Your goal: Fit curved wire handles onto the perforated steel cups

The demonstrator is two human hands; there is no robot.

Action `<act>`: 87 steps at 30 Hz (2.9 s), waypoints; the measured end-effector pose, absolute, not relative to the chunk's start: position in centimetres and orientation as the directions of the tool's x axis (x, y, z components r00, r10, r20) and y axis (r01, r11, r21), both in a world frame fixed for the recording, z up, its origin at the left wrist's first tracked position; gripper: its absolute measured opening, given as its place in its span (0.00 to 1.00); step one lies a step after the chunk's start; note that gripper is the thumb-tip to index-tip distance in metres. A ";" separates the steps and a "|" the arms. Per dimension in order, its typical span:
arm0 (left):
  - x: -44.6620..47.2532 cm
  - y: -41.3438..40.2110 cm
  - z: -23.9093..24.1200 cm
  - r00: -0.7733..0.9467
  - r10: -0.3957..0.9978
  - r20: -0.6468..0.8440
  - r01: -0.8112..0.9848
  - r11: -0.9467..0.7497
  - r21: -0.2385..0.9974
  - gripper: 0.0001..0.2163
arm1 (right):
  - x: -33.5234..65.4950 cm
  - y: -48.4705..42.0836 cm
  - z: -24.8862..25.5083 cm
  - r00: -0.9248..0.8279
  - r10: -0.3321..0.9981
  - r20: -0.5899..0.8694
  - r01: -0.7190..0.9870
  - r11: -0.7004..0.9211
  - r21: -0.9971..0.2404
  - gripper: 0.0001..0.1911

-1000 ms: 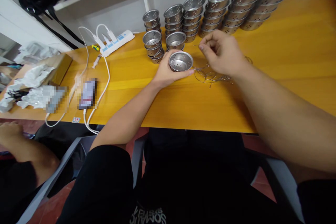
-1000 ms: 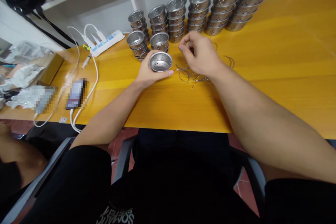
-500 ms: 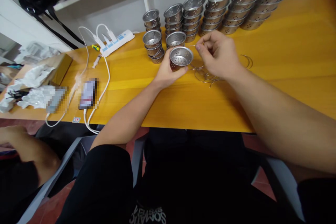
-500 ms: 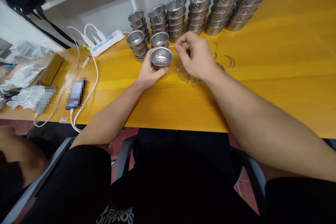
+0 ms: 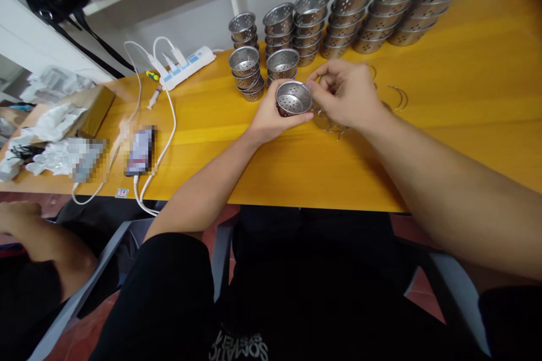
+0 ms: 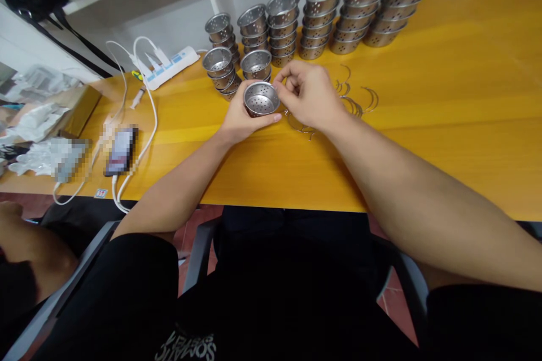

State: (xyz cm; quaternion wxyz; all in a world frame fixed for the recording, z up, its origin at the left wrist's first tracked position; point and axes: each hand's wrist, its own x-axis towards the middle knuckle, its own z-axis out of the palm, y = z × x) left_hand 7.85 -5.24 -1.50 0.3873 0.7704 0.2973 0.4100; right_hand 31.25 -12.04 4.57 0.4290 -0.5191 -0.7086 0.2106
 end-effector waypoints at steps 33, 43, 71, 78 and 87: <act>7.5 -5.2 -1.1 0.530 0.771 0.354 0.109 -0.476 0.873 0.44 | 31.6 -12.7 6.2 -0.242 0.924 0.296 0.293 0.361 -0.886 0.40; 7.4 -4.7 -2.2 0.544 0.738 0.399 0.163 -0.559 0.813 0.45 | 31.1 -12.4 6.2 -0.250 0.911 0.328 0.212 0.382 -0.900 0.50; 7.3 -4.3 -2.7 0.552 0.705 0.446 0.206 -0.633 0.746 0.40 | 31.3 -11.6 4.2 -0.242 0.888 0.390 0.115 0.425 -0.898 0.34; 7.3 -5.1 -1.9 0.476 0.755 0.451 0.239 -0.604 0.760 0.42 | 31.5 -11.5 4.2 -0.152 0.812 0.563 0.362 0.576 -0.733 0.32; 7.1 -4.4 -2.3 0.452 0.714 0.534 0.251 -0.677 0.692 0.45 | 32.0 -12.0 5.0 -0.245 0.786 0.568 0.505 0.603 -0.617 0.06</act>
